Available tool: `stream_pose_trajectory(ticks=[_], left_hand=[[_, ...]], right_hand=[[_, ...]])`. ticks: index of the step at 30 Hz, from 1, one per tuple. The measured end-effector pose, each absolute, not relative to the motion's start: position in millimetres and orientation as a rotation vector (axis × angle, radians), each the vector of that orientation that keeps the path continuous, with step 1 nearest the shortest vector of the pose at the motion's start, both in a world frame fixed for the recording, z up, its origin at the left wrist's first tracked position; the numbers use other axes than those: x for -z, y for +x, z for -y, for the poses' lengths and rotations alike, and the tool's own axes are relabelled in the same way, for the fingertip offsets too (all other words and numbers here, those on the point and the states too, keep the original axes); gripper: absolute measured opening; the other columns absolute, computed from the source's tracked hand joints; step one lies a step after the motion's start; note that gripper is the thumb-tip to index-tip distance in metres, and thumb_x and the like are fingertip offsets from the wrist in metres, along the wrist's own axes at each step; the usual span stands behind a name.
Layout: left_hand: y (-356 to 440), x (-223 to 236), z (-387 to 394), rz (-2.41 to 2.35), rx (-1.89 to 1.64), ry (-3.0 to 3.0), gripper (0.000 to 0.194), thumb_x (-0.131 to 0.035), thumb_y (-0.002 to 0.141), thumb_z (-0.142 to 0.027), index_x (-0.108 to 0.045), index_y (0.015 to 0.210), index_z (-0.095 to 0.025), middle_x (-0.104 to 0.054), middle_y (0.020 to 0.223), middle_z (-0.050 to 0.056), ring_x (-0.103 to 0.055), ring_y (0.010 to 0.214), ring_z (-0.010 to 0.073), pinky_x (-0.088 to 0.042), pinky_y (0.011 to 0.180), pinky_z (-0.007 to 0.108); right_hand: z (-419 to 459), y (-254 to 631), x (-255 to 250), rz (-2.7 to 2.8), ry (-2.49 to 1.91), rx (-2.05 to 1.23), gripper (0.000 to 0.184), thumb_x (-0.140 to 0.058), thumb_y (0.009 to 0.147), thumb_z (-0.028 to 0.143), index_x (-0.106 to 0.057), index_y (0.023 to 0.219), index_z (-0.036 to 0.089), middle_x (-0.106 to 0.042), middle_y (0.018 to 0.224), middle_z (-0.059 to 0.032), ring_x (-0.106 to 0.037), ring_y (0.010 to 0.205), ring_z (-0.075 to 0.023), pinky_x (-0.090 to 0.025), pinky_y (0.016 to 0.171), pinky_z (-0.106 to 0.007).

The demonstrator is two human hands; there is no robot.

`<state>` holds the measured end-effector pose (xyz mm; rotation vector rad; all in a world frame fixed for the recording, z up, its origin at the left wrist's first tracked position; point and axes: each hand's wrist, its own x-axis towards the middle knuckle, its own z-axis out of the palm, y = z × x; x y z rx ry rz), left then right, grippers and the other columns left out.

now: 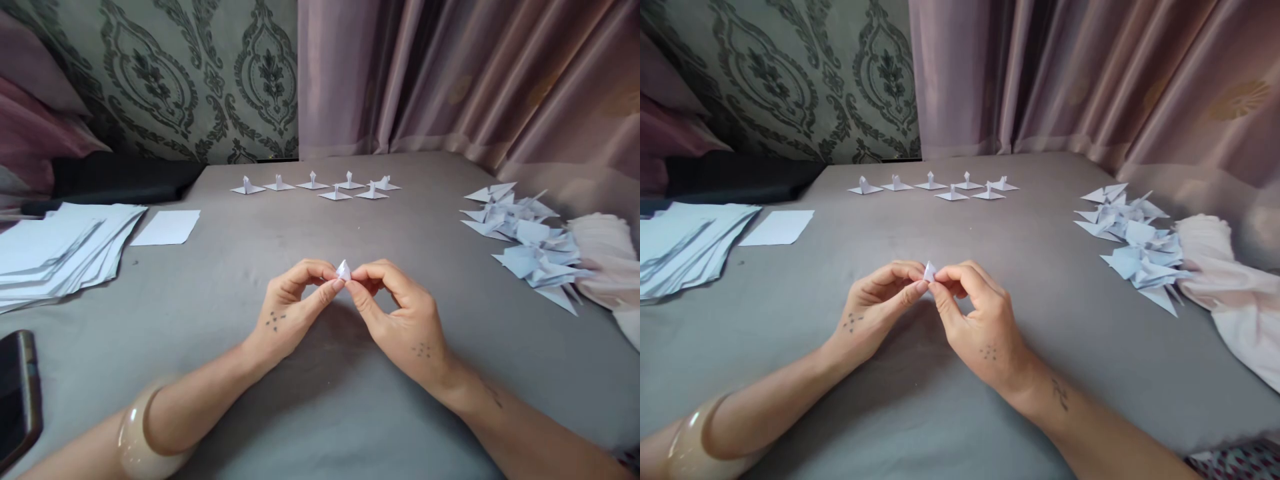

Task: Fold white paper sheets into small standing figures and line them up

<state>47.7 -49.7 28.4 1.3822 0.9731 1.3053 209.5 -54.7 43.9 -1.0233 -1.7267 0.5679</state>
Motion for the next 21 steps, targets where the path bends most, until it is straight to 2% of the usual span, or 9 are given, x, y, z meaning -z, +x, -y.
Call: stream_pose_trajectory(ticks=[6, 10, 15, 21], left_hand=[[48.3, -29.3, 51.4, -0.898, -1.338, 1.411, 0.003, -0.069, 0.083, -0.019, -0.068, 0.085, -0.018, -0.063, 0.092, 0.003, -0.061, 0.087, 0.0133, -0.049, 0.084, 0.027], [48.4, -30.1, 52.5, -0.925, -1.343, 1.371, 0.007, -0.070, 0.083, -0.018, -0.067, 0.090, -0.019, -0.064, 0.093, 0.001, -0.061, 0.088, 0.0128, -0.050, 0.085, 0.027], [48.5, -32.2, 52.4, -0.918, -1.349, 1.392, 0.003, -0.069, 0.084, -0.017, -0.069, 0.086, -0.018, -0.065, 0.093, 0.002, -0.062, 0.089, 0.0128, -0.050, 0.085, 0.026], [49.5, -32.9, 53.1, -0.891, -1.340, 1.331, 0.004, -0.070, 0.083, -0.015, -0.069, 0.086, -0.019, -0.068, 0.090, 0.000, -0.063, 0.086, 0.0107, -0.051, 0.082, 0.023]], right_hand=[[54.0, 210.8, -44.6, 1.737, -1.000, -0.575, 0.006, -0.063, 0.085, 0.014, -0.062, 0.085, 0.020, -0.061, 0.078, 0.0018, -0.056, 0.071, -0.0096, -0.047, 0.069, -0.024], [54.7, 210.7, -44.8, 1.726, -1.016, -0.578, 0.006, -0.063, 0.085, 0.013, -0.063, 0.085, 0.020, -0.061, 0.078, 0.0023, -0.056, 0.071, -0.0089, -0.047, 0.069, -0.024], [54.8, 209.9, -44.0, 1.716, -1.036, -0.601, 0.008, -0.064, 0.084, 0.014, -0.063, 0.088, 0.020, -0.064, 0.079, 0.0031, -0.058, 0.071, -0.0086, -0.048, 0.071, -0.023], [54.6, 210.7, -47.5, 1.669, -1.055, -0.739, 0.005, -0.064, 0.084, 0.016, -0.064, 0.084, 0.021, -0.063, 0.077, 0.0032, -0.058, 0.071, -0.0090, -0.049, 0.070, -0.022]])
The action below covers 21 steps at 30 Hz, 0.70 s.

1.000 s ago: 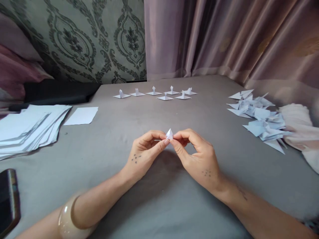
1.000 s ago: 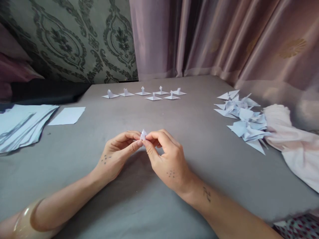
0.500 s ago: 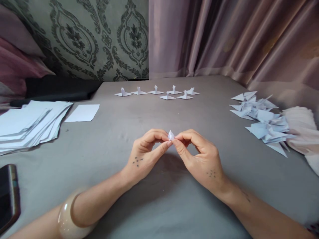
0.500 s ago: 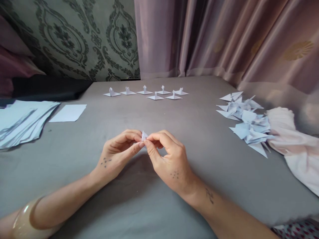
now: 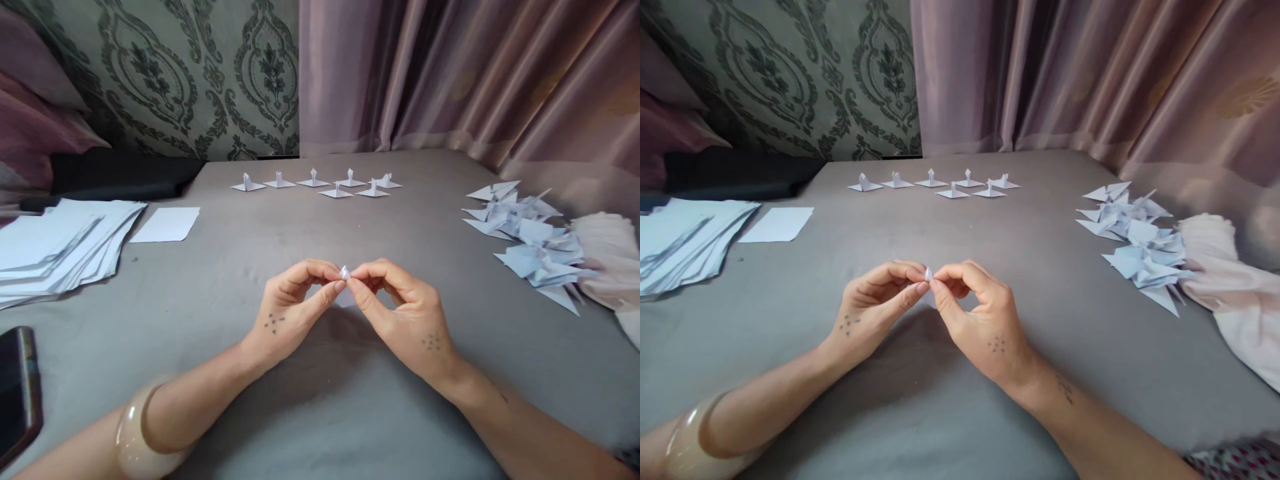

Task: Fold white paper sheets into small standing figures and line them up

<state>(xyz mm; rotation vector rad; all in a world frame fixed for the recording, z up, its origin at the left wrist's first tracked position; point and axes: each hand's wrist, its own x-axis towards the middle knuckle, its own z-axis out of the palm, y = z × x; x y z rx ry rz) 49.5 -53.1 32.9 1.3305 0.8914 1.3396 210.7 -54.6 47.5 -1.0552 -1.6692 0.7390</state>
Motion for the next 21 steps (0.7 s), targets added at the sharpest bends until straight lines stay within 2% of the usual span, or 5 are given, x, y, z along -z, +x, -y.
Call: stream_pose_trajectory(ticks=[5, 12, 21], left_hand=[[50.0, -32.1, 52.6, -0.935, -1.344, 1.296, 0.008, -0.072, 0.081, -0.015, -0.069, 0.088, -0.019, -0.069, 0.087, 0.000, -0.063, 0.083, 0.0101, -0.052, 0.079, 0.021], [51.1, -31.6, 51.5, -0.909, -1.391, 1.285, 0.017, -0.074, 0.079, -0.013, -0.066, 0.093, -0.019, -0.069, 0.088, -0.001, -0.064, 0.082, 0.0088, -0.053, 0.080, 0.020], [49.5, -25.9, 49.1, -0.987, -1.250, 1.295, 0.023, -0.073, 0.080, -0.025, -0.065, 0.100, -0.017, -0.071, 0.089, 0.004, -0.066, 0.084, 0.0153, -0.052, 0.081, 0.028]], right_hand=[[54.7, 210.0, -47.5, 1.605, -1.097, -0.868, 0.002, -0.065, 0.083, 0.019, -0.065, 0.083, 0.021, -0.064, 0.077, 0.0027, -0.059, 0.072, -0.0099, -0.050, 0.071, -0.023], [53.6, 208.4, -45.4, 1.585, -1.106, -0.863, 0.003, -0.064, 0.082, 0.018, -0.066, 0.081, 0.021, -0.065, 0.076, 0.0026, -0.059, 0.071, -0.0099, -0.050, 0.071, -0.023], [48.2, 207.8, -37.8, 1.559, -1.162, -0.892, 0.005, -0.066, 0.080, 0.022, -0.066, 0.075, 0.021, -0.062, 0.073, 0.0016, -0.058, 0.066, -0.0108, -0.049, 0.063, -0.024]])
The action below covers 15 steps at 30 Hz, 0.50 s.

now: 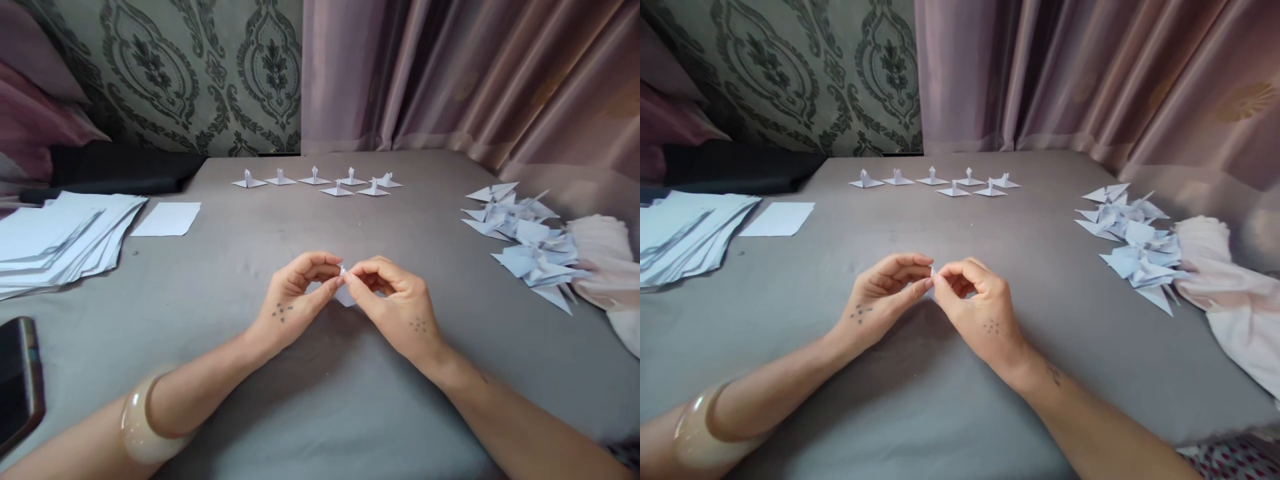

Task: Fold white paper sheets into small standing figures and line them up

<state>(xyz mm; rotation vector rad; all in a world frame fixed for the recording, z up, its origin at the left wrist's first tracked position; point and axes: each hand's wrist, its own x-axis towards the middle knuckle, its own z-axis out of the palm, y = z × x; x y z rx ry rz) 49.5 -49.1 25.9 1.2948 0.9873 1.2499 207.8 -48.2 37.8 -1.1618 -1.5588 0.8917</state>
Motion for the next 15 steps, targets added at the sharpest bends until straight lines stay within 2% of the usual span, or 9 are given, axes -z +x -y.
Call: stream_pose_trajectory(ticks=[4, 9, 15], left_hand=[[47.0, -25.5, 45.6, -0.948, -1.185, 1.296, 0.034, -0.070, 0.082, -0.027, -0.060, 0.113, -0.017, -0.071, 0.090, 0.005, -0.066, 0.084, 0.0162, -0.050, 0.079, 0.029], [43.8, -26.7, 42.2, -0.872, -1.154, 1.244, 0.048, -0.072, 0.080, -0.028, -0.054, 0.123, -0.016, -0.071, 0.092, 0.006, -0.065, 0.083, 0.0155, -0.049, 0.079, 0.029], [42.0, -29.1, 40.1, -0.922, -1.111, 1.058, 0.055, -0.079, 0.071, -0.024, -0.054, 0.119, -0.013, -0.072, 0.082, 0.004, -0.065, 0.073, 0.0137, -0.048, 0.076, 0.030]], right_hand=[[42.8, 208.0, -35.1, 1.413, -1.213, -1.124, 0.014, -0.072, 0.076, 0.031, -0.064, 0.079, 0.020, -0.062, 0.068, 0.0024, -0.056, 0.060, -0.0105, -0.047, 0.056, -0.024], [36.4, 213.7, -35.6, 1.333, -1.245, -1.364, 0.038, -0.076, 0.071, 0.040, -0.070, 0.101, 0.019, -0.067, 0.075, 0.0003, -0.057, 0.064, -0.0113, -0.049, 0.062, -0.027], [34.9, 212.5, -34.4, 1.413, -1.231, -1.288, 0.025, -0.076, 0.068, 0.038, -0.075, 0.084, 0.020, -0.071, 0.082, -0.0020, -0.059, 0.075, -0.0137, -0.047, 0.072, -0.030]])
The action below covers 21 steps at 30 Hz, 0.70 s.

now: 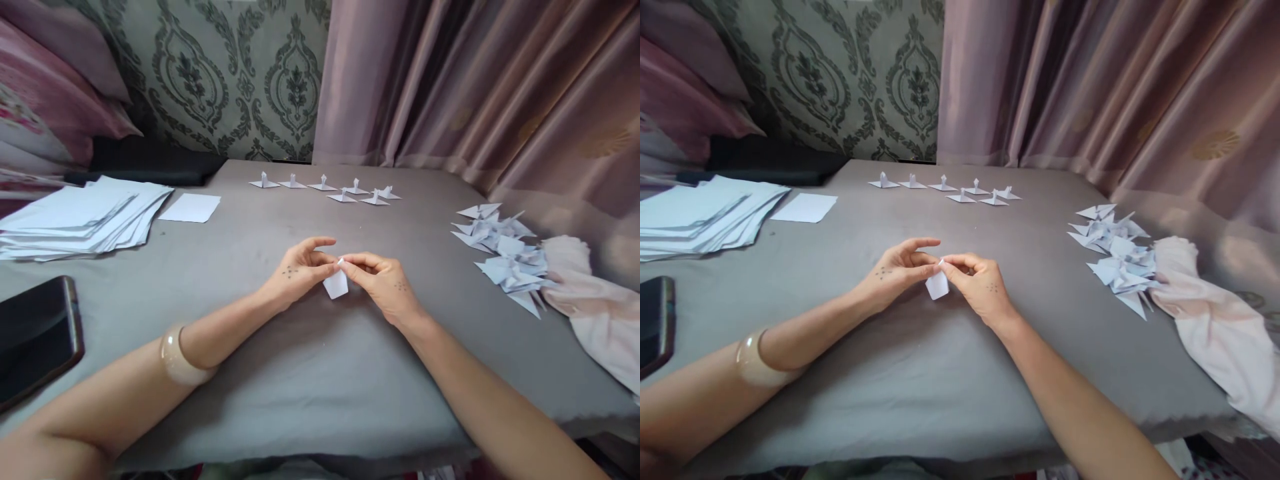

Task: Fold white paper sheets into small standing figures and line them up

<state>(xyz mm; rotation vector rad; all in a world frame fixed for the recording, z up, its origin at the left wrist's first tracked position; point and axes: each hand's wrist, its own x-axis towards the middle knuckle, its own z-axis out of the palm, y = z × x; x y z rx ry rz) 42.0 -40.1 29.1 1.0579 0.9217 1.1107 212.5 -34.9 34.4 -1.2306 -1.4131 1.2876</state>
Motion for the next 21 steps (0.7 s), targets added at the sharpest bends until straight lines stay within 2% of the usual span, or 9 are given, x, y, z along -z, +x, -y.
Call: stream_pose_trajectory(ticks=[6, 8, 11, 13, 17, 21], left_hand=[[44.7, -32.5, 44.5, -0.991, -1.087, 1.036, 0.051, -0.082, 0.067, -0.029, -0.061, 0.110, -0.013, -0.071, 0.083, 0.003, -0.063, 0.074, 0.0133, -0.046, 0.075, 0.028], [47.2, -33.1, 47.8, -1.009, -1.060, 1.071, 0.043, -0.084, 0.065, -0.033, -0.066, 0.099, -0.014, -0.070, 0.082, 0.003, -0.061, 0.073, 0.0127, -0.044, 0.070, 0.026], [49.8, -32.9, 51.9, -1.049, -1.012, 1.112, 0.032, -0.082, 0.066, -0.040, -0.069, 0.080, -0.015, -0.067, 0.071, 0.000, -0.054, 0.059, 0.0094, -0.038, 0.057, 0.023], [49.9, -32.3, 53.0, -1.030, -0.983, 1.096, 0.032, -0.077, 0.071, -0.045, -0.070, 0.079, -0.015, -0.066, 0.070, 0.001, -0.052, 0.056, 0.0098, -0.036, 0.053, 0.023], [47.8, -31.0, 52.2, -0.928, -0.973, 1.034, 0.033, -0.074, 0.075, -0.045, -0.073, 0.087, -0.015, -0.071, 0.082, 0.007, -0.061, 0.070, 0.0154, -0.044, 0.064, 0.027], [48.1, -29.7, 52.6, -0.908, -0.948, 1.066, 0.032, -0.074, 0.075, -0.046, -0.073, 0.081, -0.014, -0.071, 0.082, 0.008, -0.063, 0.073, 0.0181, -0.045, 0.066, 0.029]], right_hand=[[36.6, 206.6, -34.9, 1.342, -1.213, -1.284, 0.022, -0.074, 0.069, 0.038, -0.068, 0.075, 0.018, -0.063, 0.068, 0.0014, -0.051, 0.061, -0.0101, -0.043, 0.061, -0.026], [37.4, 204.8, -34.4, 1.298, -1.194, -1.281, 0.021, -0.073, 0.069, 0.037, -0.067, 0.074, 0.018, -0.063, 0.069, 0.0007, -0.052, 0.063, -0.0105, -0.043, 0.062, -0.026], [37.6, 203.5, -33.2, 1.274, -1.160, -1.286, 0.019, -0.073, 0.068, 0.035, -0.067, 0.073, 0.018, -0.063, 0.071, 0.0000, -0.053, 0.066, -0.0108, -0.043, 0.063, -0.026], [36.3, 204.4, -32.6, 1.230, -1.123, -1.350, 0.021, -0.074, 0.068, 0.036, -0.067, 0.072, 0.018, -0.062, 0.070, 0.0006, -0.052, 0.065, -0.0104, -0.043, 0.063, -0.025], [32.5, 209.2, -32.8, 1.084, -1.049, -1.524, 0.033, -0.072, 0.071, 0.049, -0.073, 0.085, 0.019, -0.060, 0.073, 0.0017, -0.049, 0.061, -0.0085, -0.041, 0.061, -0.025], [33.8, 209.9, -34.0, 1.243, -1.078, -1.543, 0.036, -0.072, 0.072, 0.051, -0.077, 0.090, 0.020, -0.057, 0.070, 0.0019, -0.043, 0.061, -0.0083, -0.036, 0.059, -0.024]])
